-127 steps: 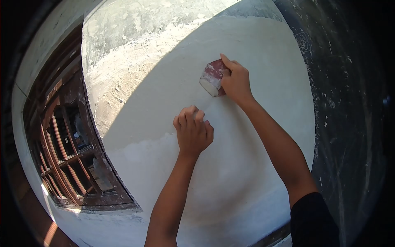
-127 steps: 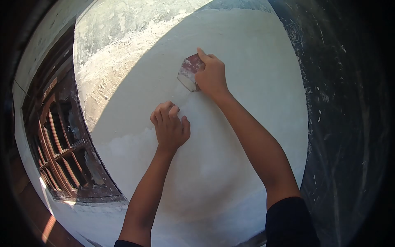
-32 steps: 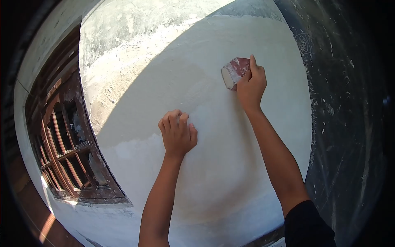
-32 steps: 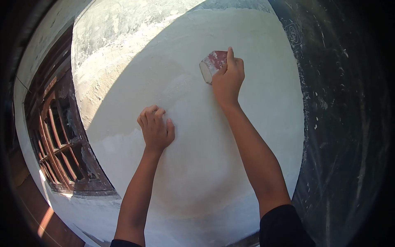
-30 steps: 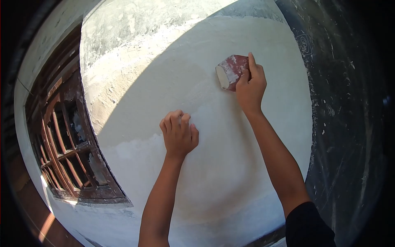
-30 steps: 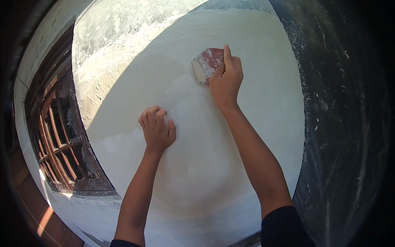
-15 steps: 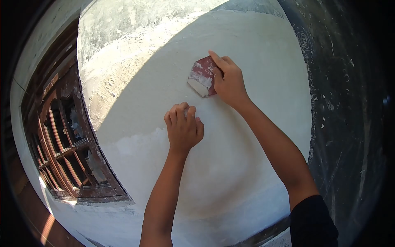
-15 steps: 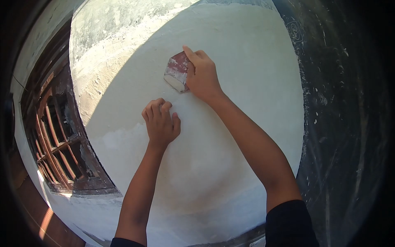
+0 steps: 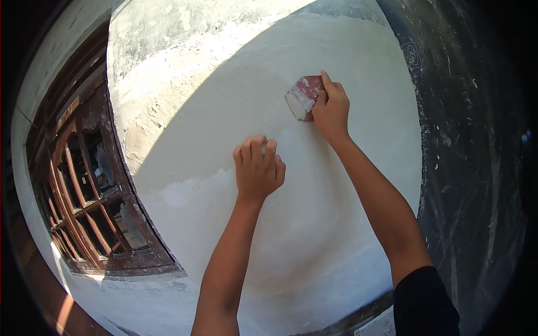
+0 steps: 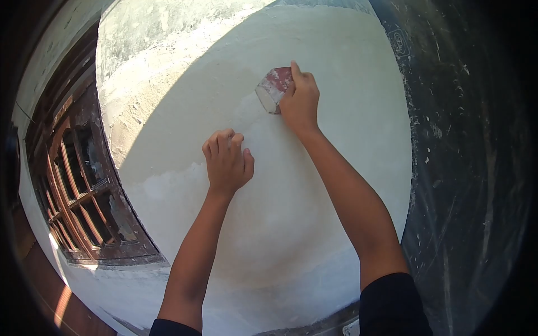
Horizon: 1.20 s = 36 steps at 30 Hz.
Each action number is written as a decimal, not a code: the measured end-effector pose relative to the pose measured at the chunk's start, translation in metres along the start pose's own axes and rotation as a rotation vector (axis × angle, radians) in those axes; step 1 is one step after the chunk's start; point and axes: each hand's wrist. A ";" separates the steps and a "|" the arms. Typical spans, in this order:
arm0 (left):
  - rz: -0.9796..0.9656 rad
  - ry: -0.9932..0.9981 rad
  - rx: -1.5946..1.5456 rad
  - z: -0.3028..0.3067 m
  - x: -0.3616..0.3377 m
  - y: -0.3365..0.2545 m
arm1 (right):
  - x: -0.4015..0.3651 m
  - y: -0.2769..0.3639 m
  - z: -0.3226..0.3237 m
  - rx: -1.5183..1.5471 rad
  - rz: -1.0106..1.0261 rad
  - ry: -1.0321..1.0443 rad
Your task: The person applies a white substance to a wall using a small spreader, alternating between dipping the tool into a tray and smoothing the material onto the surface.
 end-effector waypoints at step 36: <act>0.272 0.456 -0.615 0.024 -0.152 -0.260 | -0.226 -0.078 0.257 0.037 -0.844 0.485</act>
Point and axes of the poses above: each hand's wrist, its own x-axis towards the middle knuckle, its own z-axis out of the back of the hand, y = z × x, and after that the axes turned 2 degrees about z, right-handed
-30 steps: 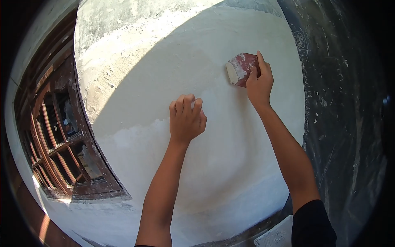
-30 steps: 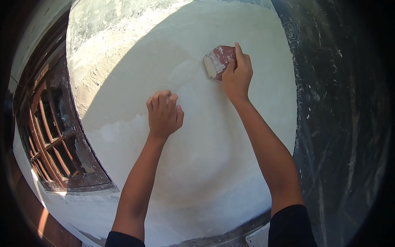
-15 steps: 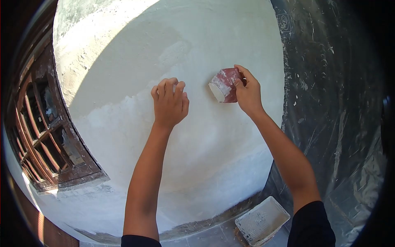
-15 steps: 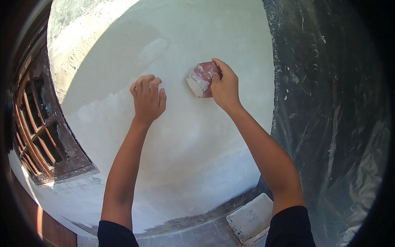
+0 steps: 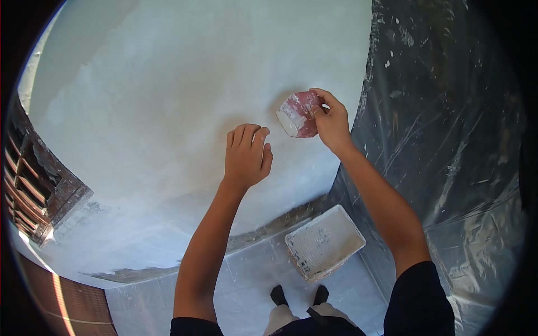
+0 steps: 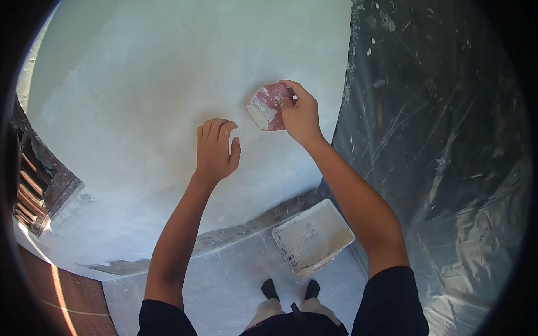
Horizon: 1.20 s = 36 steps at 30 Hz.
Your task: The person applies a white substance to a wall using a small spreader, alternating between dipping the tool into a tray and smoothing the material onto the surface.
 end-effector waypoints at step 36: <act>0.872 0.773 -0.187 -0.207 -0.409 -0.192 | -0.337 -0.362 0.107 -0.565 -0.752 0.050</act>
Point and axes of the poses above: each hand's wrist, its own x-axis towards the middle knuckle, its own z-axis out of the back of the hand, y = z × x, and after that the axes turned 2 degrees about z, right-handed
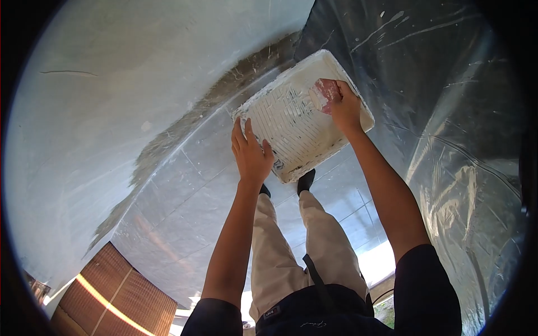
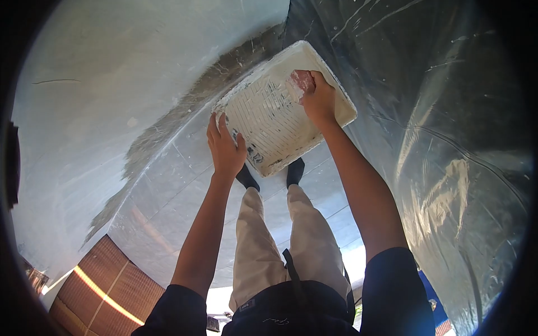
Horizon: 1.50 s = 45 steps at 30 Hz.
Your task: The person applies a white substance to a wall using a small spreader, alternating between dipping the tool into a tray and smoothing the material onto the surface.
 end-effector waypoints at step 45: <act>0.650 0.081 -0.540 -0.036 -0.013 0.019 | 0.058 -0.070 -0.036 -0.117 0.081 0.106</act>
Point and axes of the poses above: each hand's wrist, its own x-axis towards the middle knuckle, its own z-axis out of the back of the hand, y = z × x, and after that the axes turned 2 degrees about z, right-handed
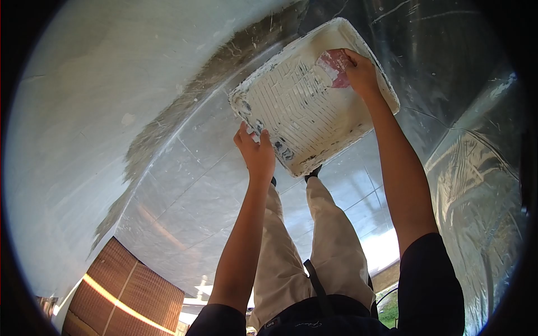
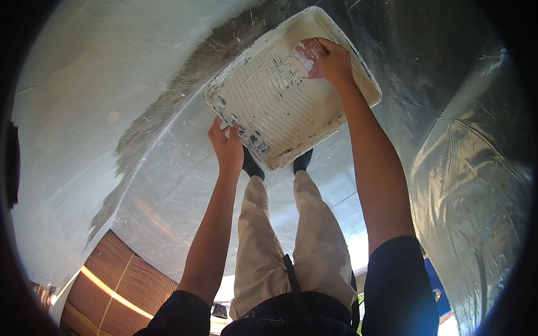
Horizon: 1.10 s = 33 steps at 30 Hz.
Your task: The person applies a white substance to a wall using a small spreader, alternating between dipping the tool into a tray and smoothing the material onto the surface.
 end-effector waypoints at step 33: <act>-0.857 -0.326 0.130 0.151 0.020 -0.180 | -0.042 0.241 0.025 1.391 -0.160 0.353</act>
Point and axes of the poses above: each hand's wrist, its own x-axis towards the middle knuckle, its own z-axis out of the back of the hand, y = z × x, and after that the axes turned 2 degrees about z, right-handed
